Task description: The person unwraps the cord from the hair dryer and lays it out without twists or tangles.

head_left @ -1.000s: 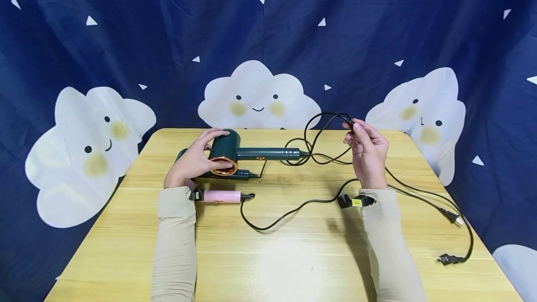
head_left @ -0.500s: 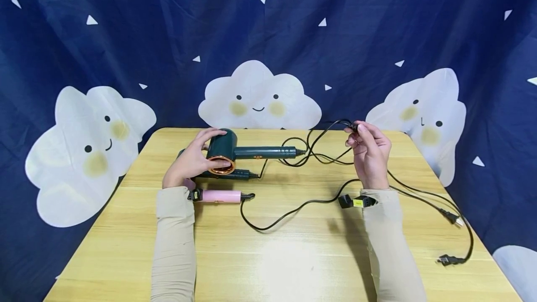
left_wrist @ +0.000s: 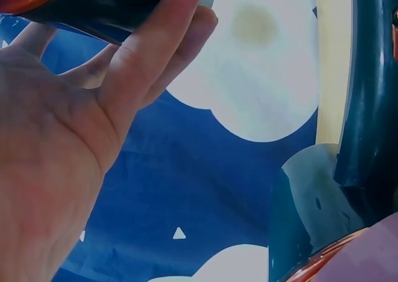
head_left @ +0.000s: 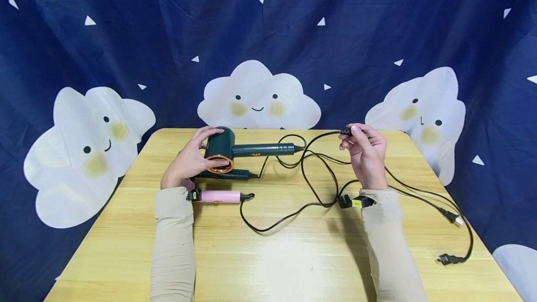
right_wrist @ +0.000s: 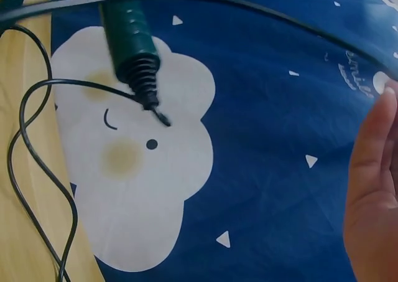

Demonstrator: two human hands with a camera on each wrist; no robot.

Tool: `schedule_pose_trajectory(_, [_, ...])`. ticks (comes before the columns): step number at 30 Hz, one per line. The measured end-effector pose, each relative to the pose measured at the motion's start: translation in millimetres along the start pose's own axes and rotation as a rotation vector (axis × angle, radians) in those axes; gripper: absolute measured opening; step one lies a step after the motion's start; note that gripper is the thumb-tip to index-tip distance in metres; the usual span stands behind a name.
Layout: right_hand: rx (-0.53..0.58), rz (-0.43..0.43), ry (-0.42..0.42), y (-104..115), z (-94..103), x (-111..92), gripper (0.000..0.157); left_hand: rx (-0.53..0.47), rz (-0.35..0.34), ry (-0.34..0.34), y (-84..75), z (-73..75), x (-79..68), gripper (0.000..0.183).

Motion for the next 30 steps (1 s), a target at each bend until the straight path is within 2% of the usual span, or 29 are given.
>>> schedule_pose_trajectory(5, [-0.054, -0.087, 0.096, -5, 2.7, -2, 0.015, -0.017, 0.006, -0.031, -1.4, 1.2, -1.4, 0.085])
schedule_pose_trajectory(10, [-0.107, -0.248, 0.227, -11, 9.2, -4, 0.019, -0.047, -0.006, -0.040, -4.1, 1.9, -2.3, 0.086])
schedule_pose_trajectory(13, [-0.192, -0.354, 0.307, -14, 13.3, -6, 0.021, -0.063, -0.012, -0.045, -5.2, 2.2, -2.2, 0.086])
schedule_pose_trajectory(17, [-0.364, -0.500, 0.381, -18, 17.2, -9, 0.019, -0.072, -0.018, -0.053, -6.7, 2.9, -2.5, 0.086])
schedule_pose_trajectory(22, [-0.536, -0.625, 0.387, -24, 17.7, -11, 0.018, -0.077, -0.049, -0.063, -9.4, 2.4, -2.3, 0.086])
schedule_pose_trajectory(30, [-0.542, -0.705, 0.336, -36, 14.1, -12, 0.037, -0.100, -0.068, -0.057, -19.5, 1.6, -3.0, 0.084])
Point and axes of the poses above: each hand's wrist, its own x-axis towards the middle knuckle, its own z-axis out of the back of the hand, y = z × x, the point moved 1 cm from there along x, towards the middle knuckle, and after that the axes turned 6 degrees about y, right-handed, at the moved point
